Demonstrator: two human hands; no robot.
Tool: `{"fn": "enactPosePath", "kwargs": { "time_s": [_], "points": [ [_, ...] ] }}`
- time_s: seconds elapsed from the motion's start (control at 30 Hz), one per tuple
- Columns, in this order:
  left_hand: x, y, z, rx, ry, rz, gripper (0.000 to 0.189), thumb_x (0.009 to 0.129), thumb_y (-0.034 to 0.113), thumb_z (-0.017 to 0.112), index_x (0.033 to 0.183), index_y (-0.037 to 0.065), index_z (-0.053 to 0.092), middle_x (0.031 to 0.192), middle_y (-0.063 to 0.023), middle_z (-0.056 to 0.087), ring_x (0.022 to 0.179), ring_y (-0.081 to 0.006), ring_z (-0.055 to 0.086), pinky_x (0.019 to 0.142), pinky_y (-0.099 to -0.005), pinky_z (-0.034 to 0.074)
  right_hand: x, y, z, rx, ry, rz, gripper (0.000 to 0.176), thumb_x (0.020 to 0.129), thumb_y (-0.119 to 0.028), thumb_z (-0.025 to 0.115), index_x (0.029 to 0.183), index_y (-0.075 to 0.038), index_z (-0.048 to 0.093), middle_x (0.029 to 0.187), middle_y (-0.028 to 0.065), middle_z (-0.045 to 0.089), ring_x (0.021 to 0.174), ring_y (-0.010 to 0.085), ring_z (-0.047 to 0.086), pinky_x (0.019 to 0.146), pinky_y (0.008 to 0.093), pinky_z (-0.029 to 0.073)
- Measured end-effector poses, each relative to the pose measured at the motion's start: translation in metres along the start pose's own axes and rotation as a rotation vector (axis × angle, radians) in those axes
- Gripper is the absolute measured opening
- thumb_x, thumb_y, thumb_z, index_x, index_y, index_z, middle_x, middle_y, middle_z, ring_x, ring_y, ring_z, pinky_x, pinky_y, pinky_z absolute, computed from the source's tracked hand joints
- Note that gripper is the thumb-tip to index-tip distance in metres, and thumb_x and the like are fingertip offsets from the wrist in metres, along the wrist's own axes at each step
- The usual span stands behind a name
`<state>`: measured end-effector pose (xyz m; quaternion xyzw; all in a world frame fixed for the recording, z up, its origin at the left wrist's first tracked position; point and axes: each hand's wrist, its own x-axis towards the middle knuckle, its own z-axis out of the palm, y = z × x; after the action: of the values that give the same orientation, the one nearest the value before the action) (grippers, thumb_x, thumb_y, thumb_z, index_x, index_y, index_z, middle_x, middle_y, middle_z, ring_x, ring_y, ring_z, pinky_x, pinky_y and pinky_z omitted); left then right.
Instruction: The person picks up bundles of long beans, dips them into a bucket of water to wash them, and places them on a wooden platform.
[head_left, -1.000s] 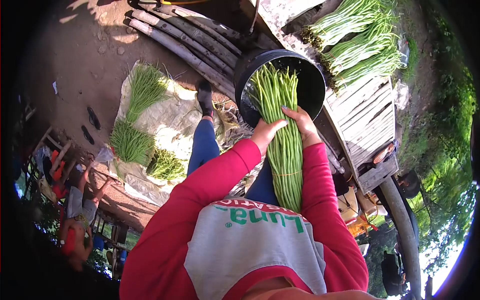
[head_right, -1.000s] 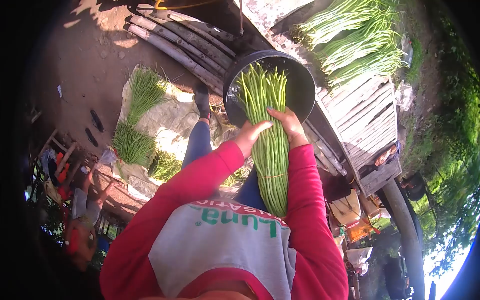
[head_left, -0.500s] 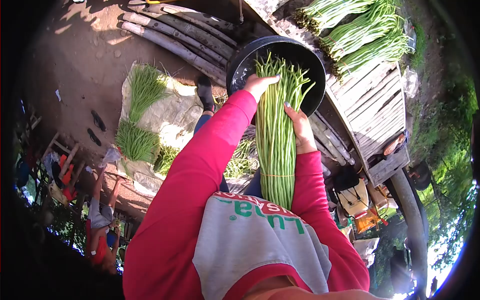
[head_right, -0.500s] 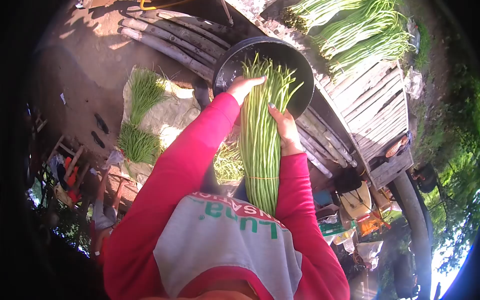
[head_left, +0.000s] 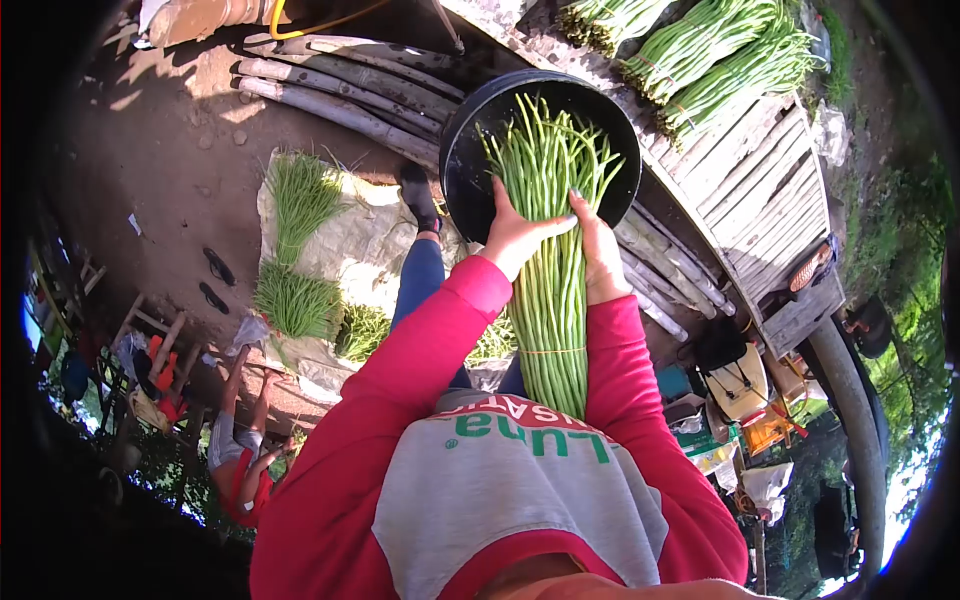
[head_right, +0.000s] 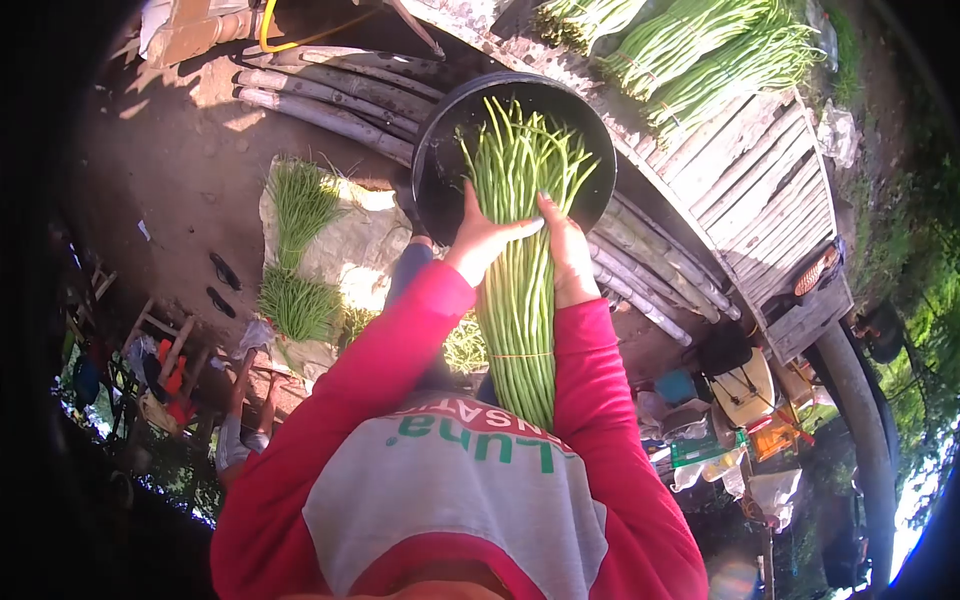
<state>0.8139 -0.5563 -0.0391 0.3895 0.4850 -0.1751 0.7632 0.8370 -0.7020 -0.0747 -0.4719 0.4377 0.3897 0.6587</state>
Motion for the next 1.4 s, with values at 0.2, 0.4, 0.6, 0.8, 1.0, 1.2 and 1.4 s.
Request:
{"fn": "enactPosePath", "kwargs": {
  "time_s": [0.2, 0.4, 0.6, 0.8, 1.0, 1.2, 1.4],
  "points": [
    [0.046, 0.017, -0.012, -0.128, -0.233, -0.229, 0.039, 0.081, 0.008, 0.076, 0.118, 0.003, 0.064, 0.11, -0.0095, 0.069, 0.098, -0.0203, 0.066, 0.087, -0.0351, 0.053, -0.018, -0.011, 0.01, 0.108, -0.011, 0.071, 0.036, 0.092, -0.016, 0.068, 0.121, 0.003, 0.061, 0.109, 0.0136, 0.07, 0.09, 0.022, 0.069, 0.08, 0.0325, 0.057],
    [0.126, -0.009, -0.028, 0.002, -0.098, -0.143, 0.027, 0.08, 0.01, 0.076, 0.104, -0.002, 0.07, 0.096, -0.0135, 0.072, 0.089, -0.0218, 0.069, 0.08, -0.0352, 0.055, -0.03, -0.014, 0.021, 0.084, -0.024, 0.033, 0.039, 0.087, -0.005, 0.069, 0.123, 0.002, 0.058, 0.106, 0.0127, 0.07, 0.086, 0.022, 0.07, 0.077, 0.0338, 0.058],
    [0.093, 0.022, -0.017, 0.449, 0.423, 0.214, 0.095, 0.09, 0.055, 0.063, 0.146, -0.012, 0.028, 0.142, -0.0372, 0.042, 0.134, -0.042, 0.044, 0.111, -0.0376, 0.035, -0.015, -0.008, -0.001, 0.097, 0.039, 0.036, 0.035, 0.09, -0.018, 0.069, 0.118, 0.003, 0.065, 0.109, 0.0106, 0.07, 0.095, 0.0185, 0.067, 0.088, 0.0312, 0.052],
    [0.025, 0.052, -0.014, 0.783, 0.303, 1.085, 0.023, 0.085, 0.002, 0.067, 0.108, 0.002, 0.07, 0.112, -0.016, 0.068, 0.104, -0.0321, 0.064, 0.092, -0.039, 0.05, -0.006, -0.003, -0.004, 0.171, -0.012, 0.079, 0.031, 0.091, -0.018, 0.067, 0.115, 0.001, 0.067, 0.11, 0.01, 0.07, 0.094, 0.0182, 0.067, 0.086, 0.0308, 0.053],
    [0.059, 0.01, -0.005, 1.062, -0.07, 0.552, 0.035, 0.079, 0.015, 0.081, 0.105, -0.005, 0.07, 0.087, -0.0144, 0.068, 0.075, -0.0156, 0.066, 0.071, -0.0294, 0.053, -0.017, -0.008, 0.006, 0.197, -0.058, 0.053, 0.037, 0.081, 0.0, 0.07, 0.117, 0.0, 0.061, 0.098, 0.0097, 0.07, 0.083, 0.0217, 0.069, 0.076, 0.0336, 0.058],
    [0.07, 0.017, 0.002, 0.284, -0.189, 0.071, 0.047, 0.077, 0.001, 0.076, 0.12, -0.01, 0.06, 0.104, -0.0118, 0.069, 0.093, -0.0188, 0.065, 0.085, -0.0288, 0.05, -0.027, -0.013, 0.019, 0.128, -0.035, 0.024, 0.029, 0.082, 0.0, 0.068, 0.111, 0.001, 0.065, 0.094, 0.0109, 0.072, 0.077, 0.0219, 0.071, 0.074, 0.0348, 0.06],
    [0.072, 0.02, 0.009, 0.295, -0.031, 0.014, 0.023, 0.085, 0.008, 0.071, 0.105, -0.003, 0.066, 0.088, -0.005, 0.068, 0.074, -0.012, 0.061, 0.064, -0.0287, 0.048, -0.024, -0.015, 0.014, 0.101, -0.051, 0.037, 0.04, 0.081, 0.002, 0.069, 0.12, 0.001, 0.06, 0.102, 0.012, 0.07, 0.083, 0.0226, 0.07, 0.076, 0.0348, 0.058]
  ]
}}
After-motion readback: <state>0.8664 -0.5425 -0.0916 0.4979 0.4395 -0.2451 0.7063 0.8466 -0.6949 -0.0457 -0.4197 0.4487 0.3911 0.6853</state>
